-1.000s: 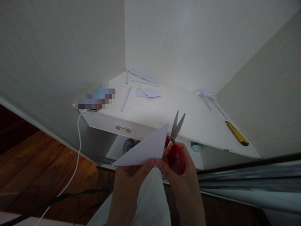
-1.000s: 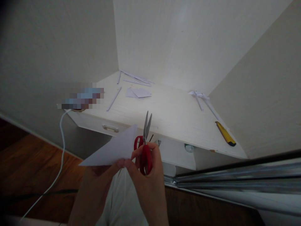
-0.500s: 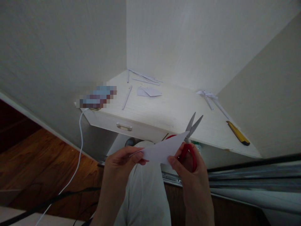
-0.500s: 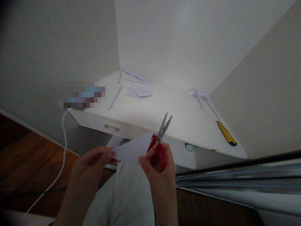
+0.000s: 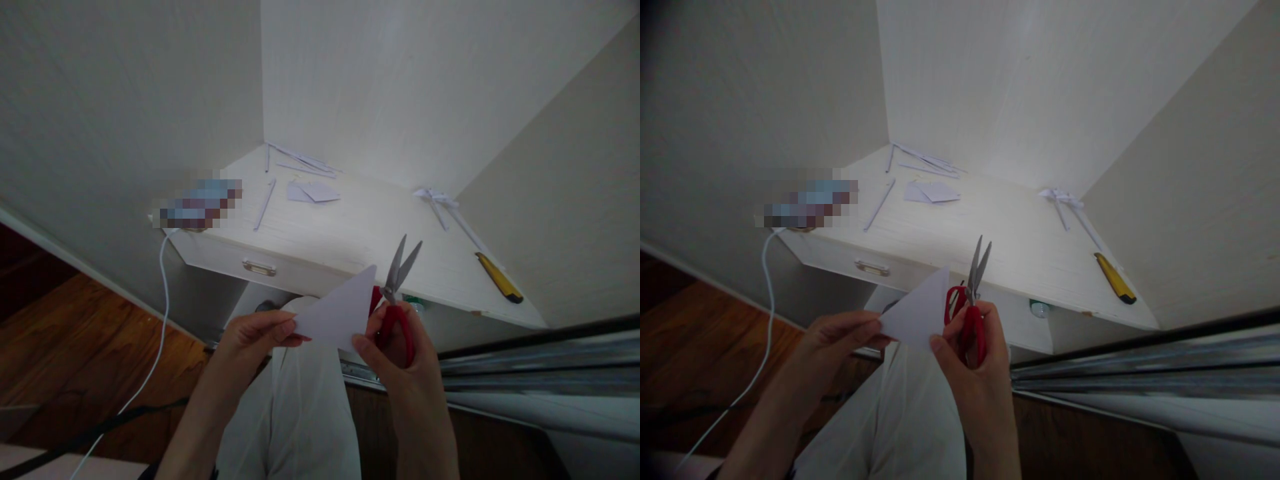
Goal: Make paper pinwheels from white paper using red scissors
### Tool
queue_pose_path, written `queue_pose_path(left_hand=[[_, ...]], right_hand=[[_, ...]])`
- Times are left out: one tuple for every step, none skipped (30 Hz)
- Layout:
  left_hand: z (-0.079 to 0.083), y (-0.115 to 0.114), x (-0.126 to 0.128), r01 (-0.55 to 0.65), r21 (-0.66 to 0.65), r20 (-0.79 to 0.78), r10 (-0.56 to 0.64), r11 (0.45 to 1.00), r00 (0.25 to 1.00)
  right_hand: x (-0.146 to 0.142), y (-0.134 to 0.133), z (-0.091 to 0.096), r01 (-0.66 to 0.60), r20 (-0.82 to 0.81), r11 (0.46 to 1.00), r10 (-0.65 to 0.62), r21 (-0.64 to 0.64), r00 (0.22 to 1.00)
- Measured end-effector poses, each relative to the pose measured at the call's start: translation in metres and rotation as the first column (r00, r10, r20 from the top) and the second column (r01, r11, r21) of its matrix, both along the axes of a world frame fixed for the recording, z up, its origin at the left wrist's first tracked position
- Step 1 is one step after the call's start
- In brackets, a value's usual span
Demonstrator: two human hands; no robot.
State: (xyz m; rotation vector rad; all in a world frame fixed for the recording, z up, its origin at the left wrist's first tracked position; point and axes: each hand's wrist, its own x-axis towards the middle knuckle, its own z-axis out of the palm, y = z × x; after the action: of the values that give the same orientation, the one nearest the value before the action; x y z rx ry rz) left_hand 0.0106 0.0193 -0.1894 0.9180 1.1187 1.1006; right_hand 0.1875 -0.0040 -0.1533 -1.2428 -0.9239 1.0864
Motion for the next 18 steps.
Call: queue_pose_path(left_hand=[[0.0,0.001,-0.003,0.064,0.038,-0.075,-0.061,0.997,0.995],[0.0,0.002,-0.005,0.138,0.065,-0.124,-0.13,0.988,0.984],[0.0,0.003,-0.006,0.206,0.081,-0.148,-0.192,0.975,0.97],[0.0,0.002,-0.006,0.262,0.084,-0.151,-0.247,0.961,0.957],[0.001,0.002,-0.005,0.303,0.076,-0.143,-0.29,0.95,0.946],[0.002,0.001,-0.004,0.322,0.064,-0.129,-0.312,0.945,0.941],[0.003,0.0,-0.002,0.328,0.052,-0.116,-0.321,0.943,0.94],[0.004,-0.001,0.0,0.33,0.035,-0.107,-0.325,0.943,0.94],[0.005,-0.002,0.002,0.326,0.015,-0.1,-0.323,0.945,0.941],[0.006,-0.004,0.004,0.321,-0.003,-0.093,-0.319,0.947,0.943],[0.006,-0.005,0.006,0.311,-0.022,-0.085,-0.312,0.95,0.946],[0.007,-0.006,0.007,0.301,-0.038,-0.075,-0.303,0.953,0.95],[0.008,-0.006,0.008,0.292,-0.051,-0.06,-0.294,0.955,0.954],[0.009,-0.007,0.008,0.282,-0.058,-0.038,-0.284,0.958,0.958],[0.01,-0.007,0.008,0.269,-0.066,-0.011,-0.27,0.961,0.963],[0.011,-0.008,0.008,0.253,-0.074,0.017,-0.252,0.965,0.967],[0.012,-0.008,0.008,0.231,-0.084,0.044,-0.228,0.969,0.973],[0.013,-0.009,0.008,0.201,-0.097,0.066,-0.195,0.975,0.979]], right_hand=[[0.002,0.0,0.0,-0.022,0.03,1.0,0.022,-0.02,0.999],[0.004,-0.001,-0.001,-0.044,0.064,0.998,0.046,-0.036,0.997],[0.005,-0.001,-0.001,-0.068,0.102,0.996,0.073,-0.051,0.992],[0.007,-0.001,-0.001,-0.096,0.142,0.993,0.104,-0.065,0.984],[0.008,-0.002,-0.002,-0.127,0.181,0.989,0.139,-0.078,0.974],[0.009,-0.002,-0.003,-0.16,0.216,0.983,0.177,-0.091,0.96],[0.01,-0.002,-0.004,-0.195,0.242,0.975,0.216,-0.109,0.946],[0.011,-0.003,-0.005,-0.228,0.26,0.965,0.255,-0.13,0.931],[0.012,-0.004,-0.007,-0.257,0.269,0.955,0.289,-0.148,0.919],[0.012,-0.005,-0.008,-0.28,0.267,0.946,0.316,-0.164,0.91],[0.013,-0.006,-0.01,-0.3,0.255,0.938,0.337,-0.173,0.906],[0.014,-0.007,-0.011,-0.319,0.233,0.932,0.353,-0.171,0.906],[0.015,-0.008,-0.013,-0.342,0.203,0.927,0.369,-0.156,0.907],[0.017,-0.009,-0.014,-0.367,0.165,0.922,0.384,-0.123,0.908],[0.018,-0.01,-0.016,-0.393,0.122,0.916,0.4,-0.078,0.908],[0.019,-0.011,-0.017,-0.413,0.074,0.91,0.414,-0.032,0.907],[0.02,-0.011,-0.019,-0.421,0.015,0.907,0.421,0.003,0.907],[0.02,-0.011,-0.021,-0.419,-0.054,0.908,0.42,0.028,0.906]])
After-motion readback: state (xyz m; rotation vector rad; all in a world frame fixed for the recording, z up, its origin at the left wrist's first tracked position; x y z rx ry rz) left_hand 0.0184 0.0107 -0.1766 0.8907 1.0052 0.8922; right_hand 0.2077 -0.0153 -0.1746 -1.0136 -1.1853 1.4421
